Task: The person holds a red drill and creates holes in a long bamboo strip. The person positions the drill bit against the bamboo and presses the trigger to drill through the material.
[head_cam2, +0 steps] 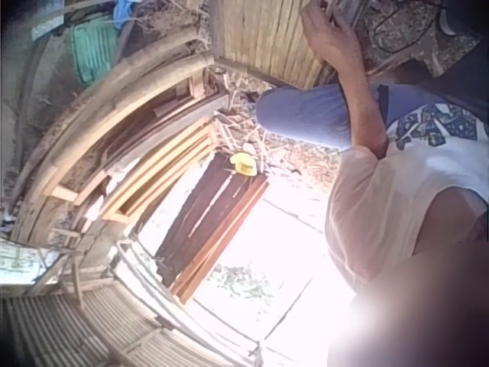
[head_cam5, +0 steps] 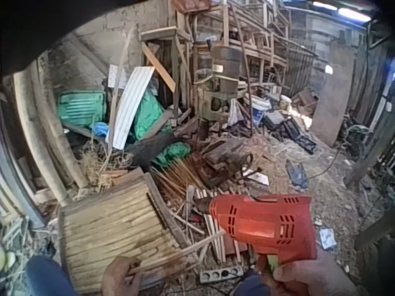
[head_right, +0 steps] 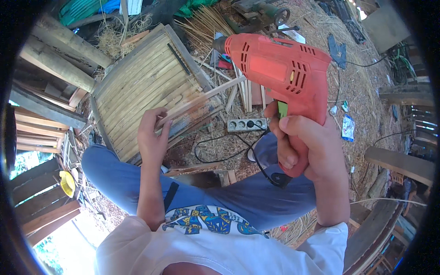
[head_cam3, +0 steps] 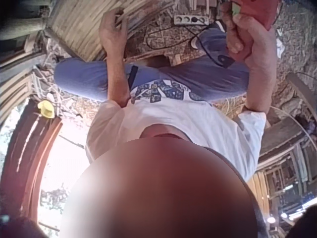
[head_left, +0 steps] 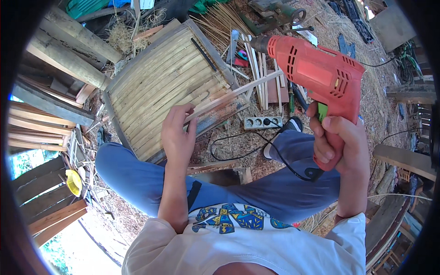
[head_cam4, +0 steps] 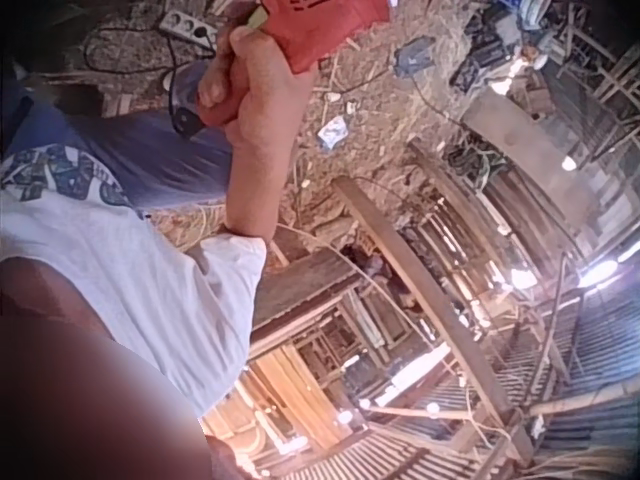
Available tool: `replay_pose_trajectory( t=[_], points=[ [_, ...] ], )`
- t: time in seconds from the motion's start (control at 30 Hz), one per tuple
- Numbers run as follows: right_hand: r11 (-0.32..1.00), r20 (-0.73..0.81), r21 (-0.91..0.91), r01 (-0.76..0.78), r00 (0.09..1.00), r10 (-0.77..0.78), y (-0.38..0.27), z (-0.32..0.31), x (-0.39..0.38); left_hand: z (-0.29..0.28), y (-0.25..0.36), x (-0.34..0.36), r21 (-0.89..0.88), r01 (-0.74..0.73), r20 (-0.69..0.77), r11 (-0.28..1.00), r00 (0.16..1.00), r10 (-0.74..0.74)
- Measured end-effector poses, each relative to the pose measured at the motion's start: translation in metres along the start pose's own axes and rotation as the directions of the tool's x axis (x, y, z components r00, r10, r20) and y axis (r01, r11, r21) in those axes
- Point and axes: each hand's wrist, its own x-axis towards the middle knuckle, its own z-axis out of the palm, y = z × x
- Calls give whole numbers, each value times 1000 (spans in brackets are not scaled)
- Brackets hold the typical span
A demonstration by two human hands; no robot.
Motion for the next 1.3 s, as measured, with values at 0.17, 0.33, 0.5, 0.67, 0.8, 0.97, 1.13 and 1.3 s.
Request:
replay_pose_trajectory(
  t=[0.17, 0.33, 0.5, 0.67, 0.8, 0.97, 1.13, 1.3],
  points=[
    [999, -20, -33, -10, 1000, 9, 3, -4, -4, -2, 9, 2, 22, -16, 43, 1000, 999, 15],
    [999, -11, -4, -34, 999, 34, 5, -4, -7, 3, -8, -2, 114, -120, 52, 986, 992, 115],
    [999, 20, -10, -43, 999, 43, 6, -4, -11, 3, 2, 0, 92, -94, -26, 991, 995, 97],
    [999, 27, -27, -39, 999, 40, 5, -1, -13, 0, 0, 1, 8, -88, 46, 996, 995, 88],
    [999, 27, -14, -33, 999, 34, 8, -3, -13, 0, 1, 2, 63, -192, 83, 979, 979, 186],
    [999, 6, -20, -30, 1000, 30, 9, -1, -15, 6, 0, 1, 56, -213, 84, 975, 975, 208],
    [999, 14, -27, -38, 999, 39, 11, -3, -15, 9, 2, -1, 54, -178, 86, 983, 981, 173],
    [998, 29, -23, -51, 998, 52, 11, -4, -15, 6, 3, 0, 97, -206, 170, 974, 967, 188]
  ],
)
